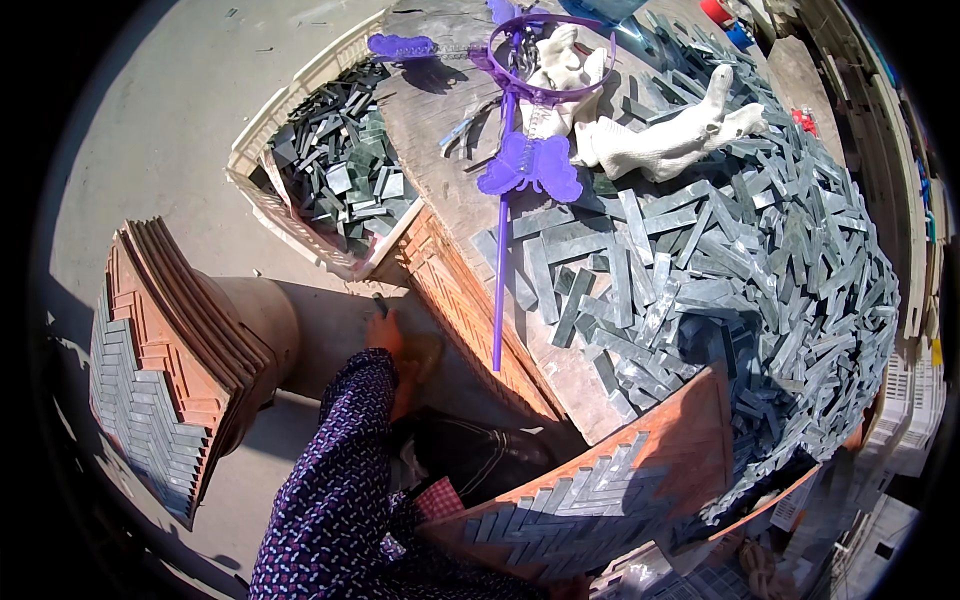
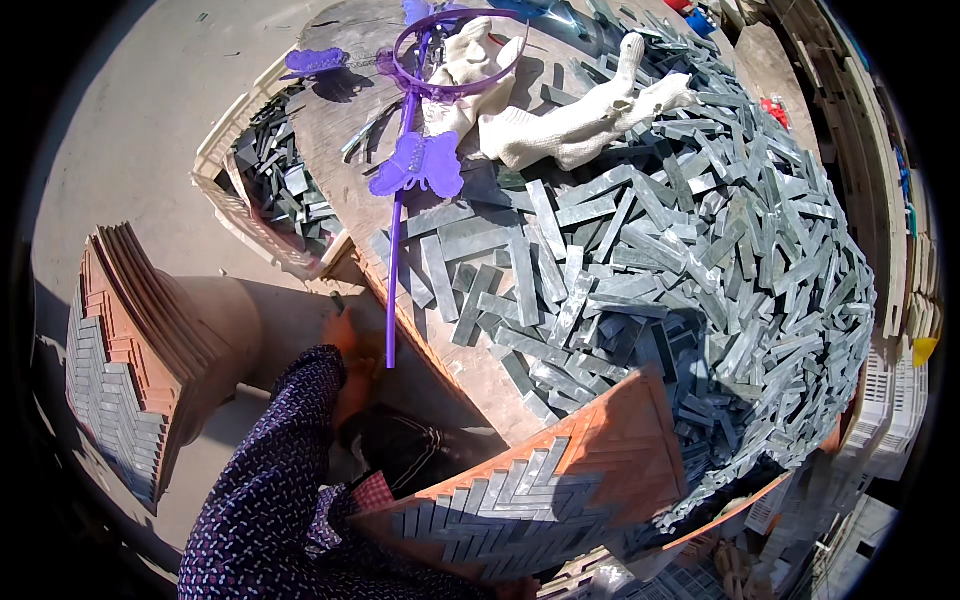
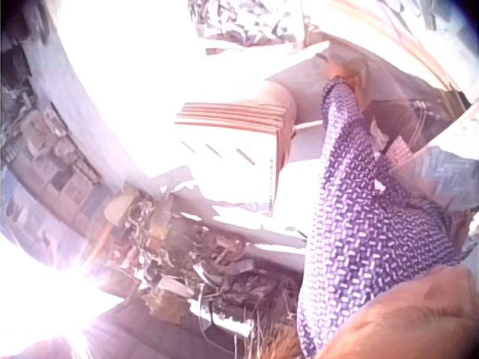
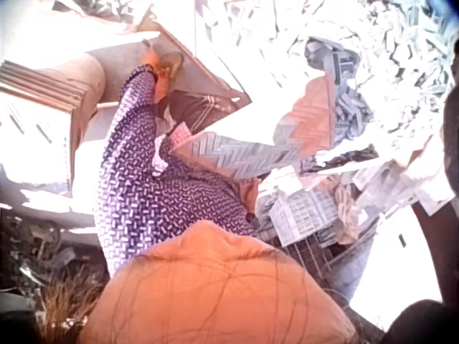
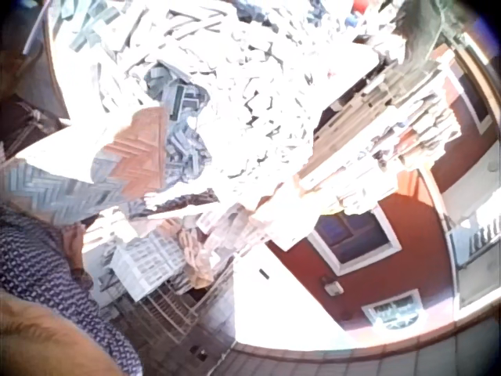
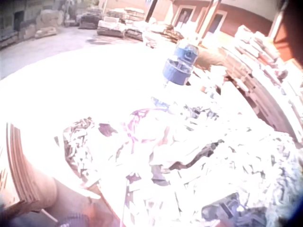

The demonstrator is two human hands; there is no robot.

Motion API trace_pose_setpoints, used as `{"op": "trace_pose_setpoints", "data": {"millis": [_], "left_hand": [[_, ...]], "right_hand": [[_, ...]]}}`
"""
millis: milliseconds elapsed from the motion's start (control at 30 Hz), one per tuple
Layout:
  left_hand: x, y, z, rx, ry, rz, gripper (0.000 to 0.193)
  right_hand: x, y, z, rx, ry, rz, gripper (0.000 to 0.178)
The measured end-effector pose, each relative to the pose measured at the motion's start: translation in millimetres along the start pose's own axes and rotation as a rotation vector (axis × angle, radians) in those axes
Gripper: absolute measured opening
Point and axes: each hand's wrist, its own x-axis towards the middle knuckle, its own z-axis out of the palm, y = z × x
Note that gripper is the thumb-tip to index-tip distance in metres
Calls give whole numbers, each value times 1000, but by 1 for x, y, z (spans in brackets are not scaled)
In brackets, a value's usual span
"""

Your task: The person arranges small gray rectangular tiles onto a square orange board to form a herringbone pattern. They pick tiles from a nearby pile, place them one by one, and occasionally adjust their positions. The person completes one board and begins working on a second board.

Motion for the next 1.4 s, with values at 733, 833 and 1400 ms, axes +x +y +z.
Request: {"op": "trace_pose_setpoints", "data": {"millis": [733, 833, 1400], "left_hand": [[-252, 68, -213, -1365, -346, 482, 8], [-315, 93, -241, -954, -530, 905, 10], [-423, 96, -202, -162, -577, 956, 29]], "right_hand": [[-29, -35, 71, -801, 529, -759, 15], [-53, -35, 122, -1089, 147, -1183, 21], [-14, -1, 107, -1264, -415, -1415, 22]]}}
